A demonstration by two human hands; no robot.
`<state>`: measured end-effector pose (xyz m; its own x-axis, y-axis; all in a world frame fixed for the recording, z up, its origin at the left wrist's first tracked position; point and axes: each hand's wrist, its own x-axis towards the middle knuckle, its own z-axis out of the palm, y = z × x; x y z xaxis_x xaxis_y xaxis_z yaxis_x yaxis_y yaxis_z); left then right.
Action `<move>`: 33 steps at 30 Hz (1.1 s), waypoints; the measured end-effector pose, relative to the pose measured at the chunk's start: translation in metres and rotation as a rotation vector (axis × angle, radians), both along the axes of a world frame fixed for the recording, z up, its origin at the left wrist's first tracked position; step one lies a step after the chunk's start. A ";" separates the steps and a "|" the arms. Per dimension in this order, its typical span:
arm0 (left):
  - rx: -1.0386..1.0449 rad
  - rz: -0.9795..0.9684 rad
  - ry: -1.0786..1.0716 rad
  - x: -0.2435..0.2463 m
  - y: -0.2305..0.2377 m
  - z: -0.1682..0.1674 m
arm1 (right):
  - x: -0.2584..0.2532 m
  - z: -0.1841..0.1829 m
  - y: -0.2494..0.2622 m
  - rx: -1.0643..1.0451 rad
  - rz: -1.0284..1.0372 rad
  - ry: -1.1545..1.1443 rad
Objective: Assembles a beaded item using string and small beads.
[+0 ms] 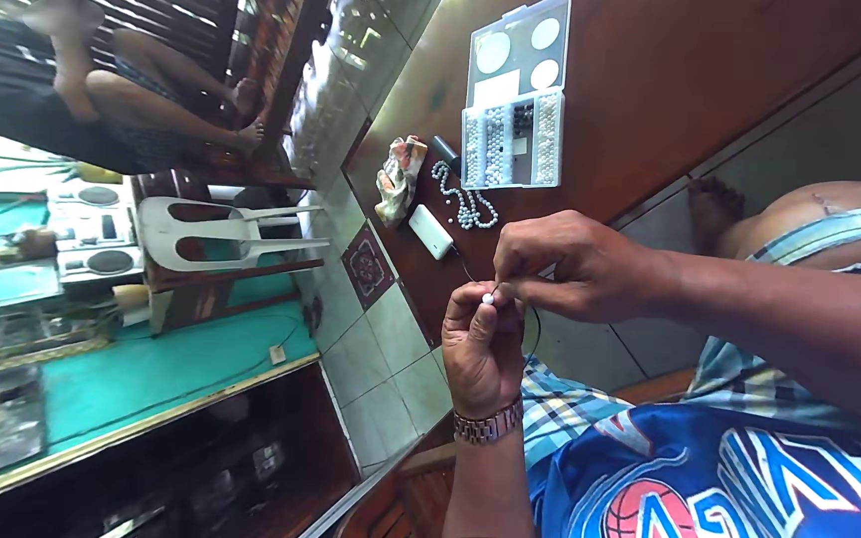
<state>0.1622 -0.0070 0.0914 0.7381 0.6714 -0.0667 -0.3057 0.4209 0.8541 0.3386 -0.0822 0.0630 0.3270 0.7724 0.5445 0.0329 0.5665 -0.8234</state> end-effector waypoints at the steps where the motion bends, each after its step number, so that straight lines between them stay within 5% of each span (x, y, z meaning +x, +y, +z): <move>1: -0.001 0.002 0.000 0.000 0.000 0.000 | 0.000 0.000 0.000 -0.002 -0.001 -0.002; 33: -0.003 0.005 0.028 -0.003 0.002 0.000 | -0.003 -0.003 0.002 -0.025 -0.016 -0.060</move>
<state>0.1590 -0.0050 0.0919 0.7325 0.6749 -0.0894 -0.2839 0.4222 0.8609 0.3352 -0.0798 0.0595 0.3068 0.7809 0.5441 0.0919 0.5447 -0.8336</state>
